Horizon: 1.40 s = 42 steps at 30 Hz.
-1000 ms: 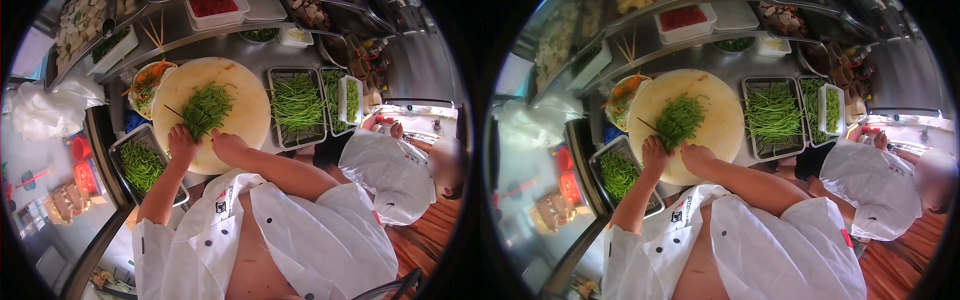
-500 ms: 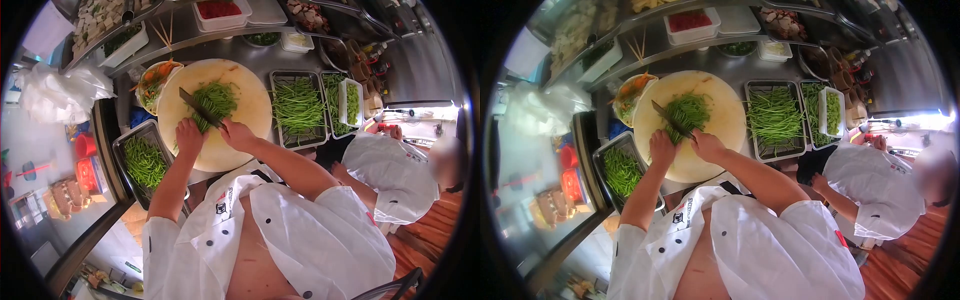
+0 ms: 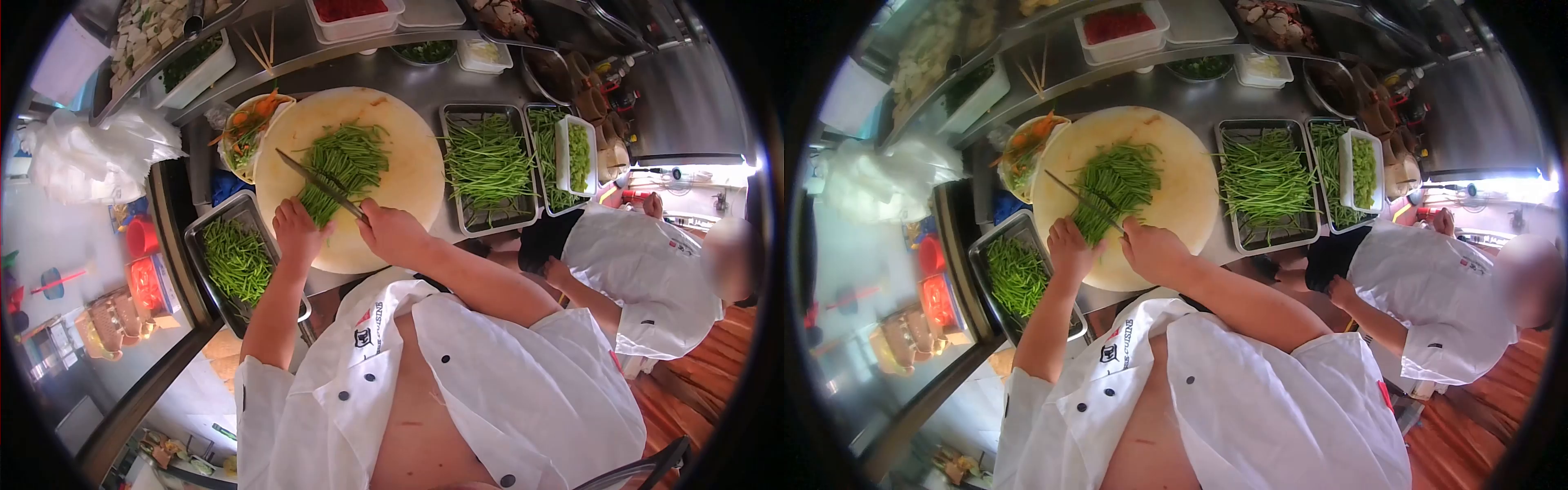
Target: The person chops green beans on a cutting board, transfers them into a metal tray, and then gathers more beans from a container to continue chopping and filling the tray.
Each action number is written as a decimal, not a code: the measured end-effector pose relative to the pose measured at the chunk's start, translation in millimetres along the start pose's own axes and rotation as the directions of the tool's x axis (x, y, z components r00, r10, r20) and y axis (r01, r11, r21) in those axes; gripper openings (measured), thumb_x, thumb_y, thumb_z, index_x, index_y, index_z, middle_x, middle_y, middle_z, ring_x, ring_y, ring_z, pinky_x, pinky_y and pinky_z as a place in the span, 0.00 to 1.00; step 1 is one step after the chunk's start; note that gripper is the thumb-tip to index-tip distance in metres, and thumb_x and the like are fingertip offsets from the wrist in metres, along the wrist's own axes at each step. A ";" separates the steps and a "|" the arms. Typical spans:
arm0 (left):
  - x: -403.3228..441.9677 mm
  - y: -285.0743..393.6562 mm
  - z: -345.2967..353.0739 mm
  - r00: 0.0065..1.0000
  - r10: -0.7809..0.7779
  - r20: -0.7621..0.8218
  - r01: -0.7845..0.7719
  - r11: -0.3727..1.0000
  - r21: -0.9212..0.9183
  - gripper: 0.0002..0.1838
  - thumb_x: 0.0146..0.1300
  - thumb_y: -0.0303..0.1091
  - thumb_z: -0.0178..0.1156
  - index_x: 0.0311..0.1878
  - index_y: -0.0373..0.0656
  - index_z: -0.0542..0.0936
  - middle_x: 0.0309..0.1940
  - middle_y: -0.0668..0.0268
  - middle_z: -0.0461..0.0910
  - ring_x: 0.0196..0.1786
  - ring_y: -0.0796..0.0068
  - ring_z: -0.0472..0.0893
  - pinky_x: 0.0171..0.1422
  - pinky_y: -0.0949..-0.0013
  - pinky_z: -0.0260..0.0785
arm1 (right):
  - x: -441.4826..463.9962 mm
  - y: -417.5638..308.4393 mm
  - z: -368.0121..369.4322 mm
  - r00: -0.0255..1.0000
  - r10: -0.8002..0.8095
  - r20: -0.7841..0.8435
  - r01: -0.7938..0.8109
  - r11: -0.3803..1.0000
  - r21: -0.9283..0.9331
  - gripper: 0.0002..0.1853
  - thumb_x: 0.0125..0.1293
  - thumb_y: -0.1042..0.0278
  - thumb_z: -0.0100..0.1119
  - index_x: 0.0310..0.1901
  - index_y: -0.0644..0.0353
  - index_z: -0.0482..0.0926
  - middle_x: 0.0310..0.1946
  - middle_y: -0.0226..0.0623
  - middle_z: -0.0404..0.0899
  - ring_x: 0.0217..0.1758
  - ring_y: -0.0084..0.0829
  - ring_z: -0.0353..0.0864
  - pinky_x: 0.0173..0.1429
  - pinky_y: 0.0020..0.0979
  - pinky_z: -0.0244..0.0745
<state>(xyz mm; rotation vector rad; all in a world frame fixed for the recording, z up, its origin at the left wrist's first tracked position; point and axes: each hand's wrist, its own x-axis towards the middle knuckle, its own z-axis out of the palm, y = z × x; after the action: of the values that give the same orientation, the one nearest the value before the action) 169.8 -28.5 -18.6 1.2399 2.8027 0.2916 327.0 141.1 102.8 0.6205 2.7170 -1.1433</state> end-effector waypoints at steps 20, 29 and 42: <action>-1.5 2.9 6.1 0.997 0.052 0.050 -0.054 0.998 0.039 0.42 0.57 0.58 0.67 0.59 0.24 0.74 0.50 0.50 0.74 0.54 0.49 0.74 0.61 0.52 0.68 | 14.8 5.0 37.8 0.972 0.070 0.223 -0.069 0.998 -0.015 0.14 0.80 0.60 0.47 0.50 0.65 0.66 0.33 0.59 0.83 0.39 0.63 0.84 0.46 0.59 0.77; 1.5 -0.4 11.3 0.994 0.068 0.080 -0.078 0.990 0.122 0.42 0.52 0.59 0.71 0.58 0.30 0.75 0.50 0.54 0.74 0.54 0.54 0.74 0.61 0.55 0.66 | 42.4 36.9 81.6 0.995 -0.004 0.099 0.016 0.993 -0.115 0.15 0.77 0.59 0.50 0.52 0.64 0.66 0.30 0.57 0.83 0.34 0.62 0.84 0.39 0.58 0.79; -18.7 2.0 11.0 0.999 -0.034 -0.004 0.034 0.999 -0.010 0.47 0.52 0.59 0.73 0.66 0.31 0.71 0.59 0.51 0.73 0.61 0.50 0.73 0.65 0.52 0.66 | -7.2 64.1 59.2 0.989 0.040 0.144 -0.018 0.989 -0.149 0.15 0.77 0.59 0.51 0.53 0.62 0.68 0.32 0.57 0.84 0.38 0.62 0.85 0.45 0.59 0.78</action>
<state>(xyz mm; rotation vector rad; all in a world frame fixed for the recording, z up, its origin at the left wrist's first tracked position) 185.3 -39.4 -29.3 1.1896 2.8194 0.3060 358.1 137.1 21.1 0.5309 2.6280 -0.9307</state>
